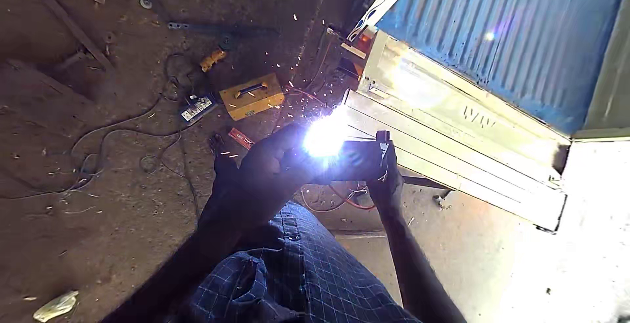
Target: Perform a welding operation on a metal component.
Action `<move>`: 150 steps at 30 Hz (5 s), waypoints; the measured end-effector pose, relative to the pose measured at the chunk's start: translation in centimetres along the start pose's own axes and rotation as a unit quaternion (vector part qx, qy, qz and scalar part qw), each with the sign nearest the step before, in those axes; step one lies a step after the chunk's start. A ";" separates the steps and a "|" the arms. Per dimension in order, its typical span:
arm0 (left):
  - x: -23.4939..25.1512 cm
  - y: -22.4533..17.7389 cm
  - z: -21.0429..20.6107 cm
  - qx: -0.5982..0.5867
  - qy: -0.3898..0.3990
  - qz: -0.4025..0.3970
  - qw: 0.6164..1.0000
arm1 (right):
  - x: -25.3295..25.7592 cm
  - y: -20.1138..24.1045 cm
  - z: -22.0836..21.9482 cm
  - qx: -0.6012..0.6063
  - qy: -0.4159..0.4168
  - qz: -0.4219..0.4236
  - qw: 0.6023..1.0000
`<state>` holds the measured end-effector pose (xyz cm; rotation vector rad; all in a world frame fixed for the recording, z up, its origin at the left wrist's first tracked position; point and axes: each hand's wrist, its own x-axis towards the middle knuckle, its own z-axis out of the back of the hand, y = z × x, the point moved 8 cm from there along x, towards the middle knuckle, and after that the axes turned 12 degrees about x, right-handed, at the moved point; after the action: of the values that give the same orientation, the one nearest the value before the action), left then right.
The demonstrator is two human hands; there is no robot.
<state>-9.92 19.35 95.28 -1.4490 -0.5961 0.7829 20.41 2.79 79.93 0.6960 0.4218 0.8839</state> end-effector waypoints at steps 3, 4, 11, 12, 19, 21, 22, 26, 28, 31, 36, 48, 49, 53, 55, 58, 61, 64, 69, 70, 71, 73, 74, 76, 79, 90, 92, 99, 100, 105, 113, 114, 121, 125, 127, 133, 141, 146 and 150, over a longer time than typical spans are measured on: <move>-0.1 0.1 0.0 -0.014 -0.005 -0.005 1.000 | 0.0 0.1 0.0 0.002 0.009 -0.042 0.999; -0.1 0.1 0.0 -0.016 -0.002 -0.017 1.000 | -0.1 0.0 0.0 0.000 0.006 -0.045 0.999; -0.4 0.5 0.3 0.000 -0.008 -0.002 1.000 | -0.1 0.4 -0.3 0.017 -0.002 -0.007 1.000; -0.4 0.4 0.3 0.010 -0.004 -0.007 1.000 | -0.1 1.0 -0.2 0.012 -0.007 -0.031 0.999; -0.6 0.2 0.5 0.003 -0.002 -0.021 1.000 | -0.1 0.0 -0.5 -0.015 0.005 -0.010 1.000; -0.6 0.3 0.6 -0.006 -0.005 -0.013 1.000 | -0.3 0.4 -0.6 -0.006 0.000 -0.001 1.000; -0.7 0.4 0.7 -0.006 -0.008 -0.007 1.000 | -0.4 0.8 -0.6 -0.008 -0.013 0.008 1.000; -0.8 0.4 0.8 -0.002 -0.008 -0.013 1.000 | -0.1 6.0 -0.5 -0.032 0.069 -0.134 0.988; -0.8 0.4 0.9 0.003 -0.011 -0.013 1.000 | -0.1 2.1 -0.7 -0.011 -0.015 0.002 1.000; -0.8 0.3 1.0 0.012 -0.012 -0.022 1.000 | 0.2 0.3 -0.9 -0.021 -0.001 -0.002 1.000; -0.9 0.3 1.0 -0.008 -0.009 -0.032 0.999 | 0.1 0.1 -0.8 -0.031 0.003 -0.025 0.999; -0.5 0.2 1.1 -0.010 -0.005 -0.020 1.000 | 0.1 1.3 -0.8 0.003 0.001 0.022 1.000; -0.5 0.1 1.2 -0.001 -0.005 -0.016 1.000 | 0.2 1.0 -0.8 -0.010 -0.001 0.012 1.000; -0.2 2.6 0.8 -0.034 0.009 -0.047 0.998 | 0.3 1.0 -0.7 -0.014 -0.005 0.013 1.000; 0.0 6.8 0.2 -0.040 0.018 -0.116 0.992 | 0.3 1.1 -0.8 -0.008 -0.005 0.026 1.000; 0.2 6.2 0.3 -0.029 0.051 0.066 0.996 | 0.3 0.8 -0.8 -0.016 0.001 0.005 1.000; 0.4 5.7 0.3 -0.057 0.025 -0.109 0.992 | 0.3 1.4 -0.8 -0.005 -0.001 -0.002 1.000; -0.3 0.9 1.1 -0.045 0.011 -0.017 0.999 | 0.1 1.9 -0.9 -0.013 0.005 -0.012 1.000; -0.6 0.4 1.4 -0.035 -0.001 -0.016 0.999 | 0.0 1.8 -1.0 -0.024 0.012 0.010 1.000; -0.6 0.5 1.4 -0.040 0.000 -0.017 0.999 | 0.0 1.6 -1.0 -0.026 0.012 0.008 1.000; -0.5 0.5 1.3 -0.048 0.002 -0.019 0.999 | 0.0 1.5 -1.0 -0.026 0.011 0.001 1.000; -0.5 0.6 1.3 -0.057 0.005 -0.016 0.998 | 0.0 1.4 -1.0 -0.022 0.006 0.003 1.000; -0.5 0.7 1.3 -0.051 0.007 -0.013 0.999 | 0.0 1.5 -1.0 -0.018 0.006 0.008 1.000; -0.5 0.8 1.4 -0.043 0.008 -0.008 0.999 | 0.1 1.2 -1.1 -0.030 0.008 0.013 0.999; -0.5 0.7 1.4 -0.043 0.001 -0.017 0.999 | 0.3 1.1 -1.3 -0.043 0.008 -0.002 0.999; -0.4 1.3 1.6 -0.046 -0.001 -0.007 0.999 | 0.3 0.4 -1.4 -0.049 0.018 -0.018 0.998; -0.4 1.2 1.7 -0.039 -0.005 -0.007 0.999 | 0.4 0.3 -1.4 -0.056 0.017 -0.017 0.998; -0.3 2.1 2.2 -0.140 -0.047 0.028 0.989 | -0.6 1.3 -1.9 -0.034 0.005 0.003 0.999; -0.3 2.6 2.5 -0.171 -0.064 0.040 0.982 | -0.9 2.0 -2.3 -0.052 0.016 0.004 0.999; 0.1 4.5 4.1 -0.265 -0.127 0.071 0.953 | -3.4 4.0 -6.2 -0.140 0.079 0.031 0.987; 0.3 5.0 4.3 -0.290 -0.112 0.064 0.948 | -5.2 5.0 -11.6 -0.226 0.112 0.131 0.959; 0.4 4.9 4.2 -0.288 -0.102 0.059 0.950 | -5.1 4.8 -12.0 -0.234 0.116 0.133 0.956; 1.0 3.8 3.4 -0.265 -0.039 0.051 0.962 | -4.0 6.3 -13.1 -0.245 0.117 0.129 0.954; 1.0 2.9 2.8 -0.228 0.004 0.036 0.973 | -2.9 11.5 -11.8 -0.257 0.204 0.027 0.944; 0.8 2.9 2.4 -0.215 0.026 0.036 0.976 | -3.1 12.1 -11.6 -0.266 0.194 0.031 0.944; 0.3 3.5 2.0 -0.206 0.054 0.060 0.975 | -2.4 12.7 -11.3 -0.247 0.273 -0.144 0.919; 0.1 4.0 3.1 -0.166 0.029 0.055 0.984 | -3.7 11.5 -12.3 -0.288 0.129 0.100 0.944; 0.1 3.9 3.4 -0.162 0.023 0.044 0.986 | -3.2 13.7 -12.0 -0.273 0.301 -0.106 0.908; 0.1 3.8 3.4 -0.161 0.026 0.044 0.986 | -3.9 11.9 -12.6 -0.300 0.279 -0.063 0.910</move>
<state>-12.95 21.41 91.66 -1.7965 -0.6438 0.7385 3.99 9.56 79.61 -0.1663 0.6524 1.0166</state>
